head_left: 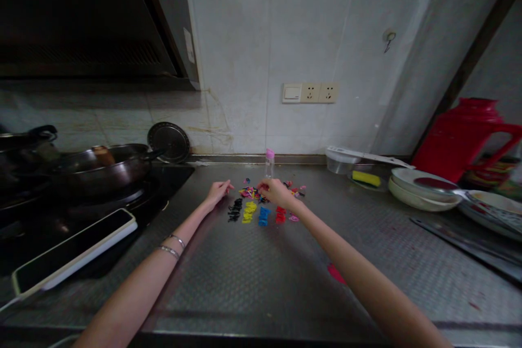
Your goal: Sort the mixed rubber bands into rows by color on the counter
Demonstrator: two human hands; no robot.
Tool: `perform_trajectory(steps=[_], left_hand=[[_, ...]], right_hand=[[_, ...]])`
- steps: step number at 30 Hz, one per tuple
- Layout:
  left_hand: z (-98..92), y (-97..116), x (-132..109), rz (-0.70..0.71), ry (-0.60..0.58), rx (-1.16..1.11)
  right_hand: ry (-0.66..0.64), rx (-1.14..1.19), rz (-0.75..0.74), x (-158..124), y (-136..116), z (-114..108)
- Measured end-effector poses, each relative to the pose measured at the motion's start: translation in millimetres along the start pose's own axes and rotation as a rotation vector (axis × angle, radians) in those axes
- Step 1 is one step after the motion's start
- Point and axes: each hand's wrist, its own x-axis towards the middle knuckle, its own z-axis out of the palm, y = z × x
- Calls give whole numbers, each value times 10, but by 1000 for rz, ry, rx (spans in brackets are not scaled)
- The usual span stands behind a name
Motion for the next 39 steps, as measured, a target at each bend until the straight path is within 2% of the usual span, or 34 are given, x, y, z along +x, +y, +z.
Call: perform_trajectory(steps=[4, 8, 11, 14, 18, 22, 26, 28, 32, 36, 39], left_hand=[[-5, -106, 59, 70, -14, 5], [-7, -171, 102, 88, -16, 22], [-5, -183, 109, 77, -14, 40], [-4, -175, 100, 79, -17, 43], [0, -148, 84, 66, -16, 61], [12, -119, 74, 37, -5, 93], [21, -98, 60, 59, 1, 105], [22, -87, 49, 55, 5, 114], [23, -76, 35, 86, -20, 145], [34, -81, 55, 123, -35, 173], [44, -55, 65, 161, -86, 289]], right_hand=[[-98, -24, -52, 105, -297, 265], [-165, -39, -115, 110, -476, 489], [-179, -59, -132, 80, -526, 542], [-162, -44, -122, 44, -483, 474], [-92, -9, -97, -33, -260, 228], [52, 18, -25, -184, 147, -92], [191, 22, 190, -396, 629, -296], [232, 42, 270, -498, 834, -311], [271, 111, 315, -638, 1091, -225], [281, 105, 301, -685, 1187, -150], [281, 90, 301, -695, 1208, -137]])
